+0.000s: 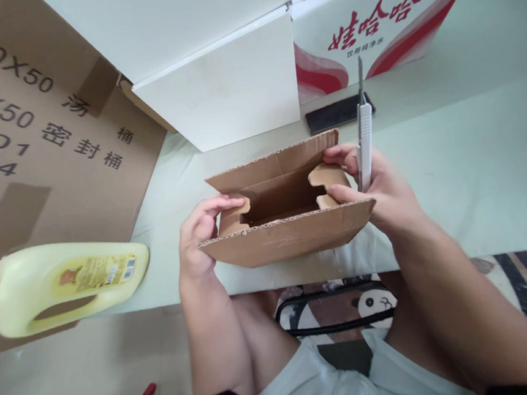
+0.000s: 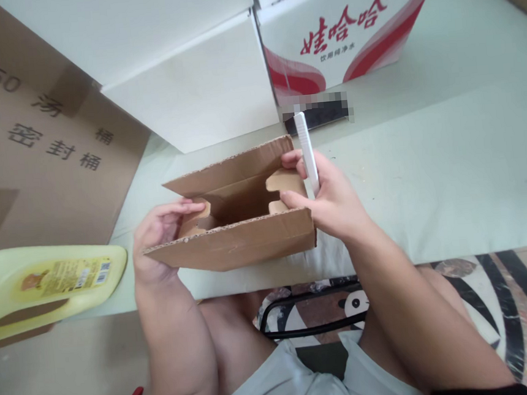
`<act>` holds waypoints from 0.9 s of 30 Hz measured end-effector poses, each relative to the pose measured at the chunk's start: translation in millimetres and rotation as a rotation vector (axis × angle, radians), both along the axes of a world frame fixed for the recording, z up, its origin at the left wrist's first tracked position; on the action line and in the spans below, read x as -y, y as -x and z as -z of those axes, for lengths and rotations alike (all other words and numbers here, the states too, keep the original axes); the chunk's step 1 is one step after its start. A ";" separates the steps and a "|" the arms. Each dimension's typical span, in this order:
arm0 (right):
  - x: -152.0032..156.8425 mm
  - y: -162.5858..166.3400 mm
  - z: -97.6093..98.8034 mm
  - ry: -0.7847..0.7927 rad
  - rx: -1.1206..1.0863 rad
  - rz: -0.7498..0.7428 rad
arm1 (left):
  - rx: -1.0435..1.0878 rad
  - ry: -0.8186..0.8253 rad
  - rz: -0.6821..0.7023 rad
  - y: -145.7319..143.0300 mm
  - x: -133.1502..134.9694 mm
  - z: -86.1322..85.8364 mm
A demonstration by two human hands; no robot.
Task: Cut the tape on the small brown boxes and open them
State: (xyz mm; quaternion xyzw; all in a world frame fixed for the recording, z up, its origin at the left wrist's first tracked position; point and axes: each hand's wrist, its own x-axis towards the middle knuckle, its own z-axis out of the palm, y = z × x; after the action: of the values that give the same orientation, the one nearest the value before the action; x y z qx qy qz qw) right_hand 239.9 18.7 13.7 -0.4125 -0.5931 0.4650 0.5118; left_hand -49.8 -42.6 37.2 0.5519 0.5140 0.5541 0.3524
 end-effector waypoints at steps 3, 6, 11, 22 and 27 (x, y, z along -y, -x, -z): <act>-2.3 -8.7 3.5 -0.020 0.010 -0.127 | 0.013 -0.028 0.047 -0.3 -1.6 0.6; -3.4 -13.3 3.6 -0.032 0.032 -0.190 | 0.013 -0.111 0.150 1.8 -2.1 -0.1; -3.3 -10.8 5.0 -0.102 0.061 -0.084 | -0.092 -0.094 0.082 6.7 -3.9 6.3; 4.2 -8.9 9.0 -0.154 -0.088 -0.024 | -0.117 -0.140 -0.004 8.5 -8.6 14.4; 3.7 -5.5 7.7 -0.192 -0.119 0.023 | -0.095 -0.148 0.002 8.1 -5.8 11.8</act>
State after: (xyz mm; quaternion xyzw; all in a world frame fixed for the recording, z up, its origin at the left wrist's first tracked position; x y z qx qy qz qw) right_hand 245.4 15.0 6.0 -0.3398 -0.5986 0.4238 0.5887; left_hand -57.9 -36.8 25.4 0.6025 0.4872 0.5635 0.2864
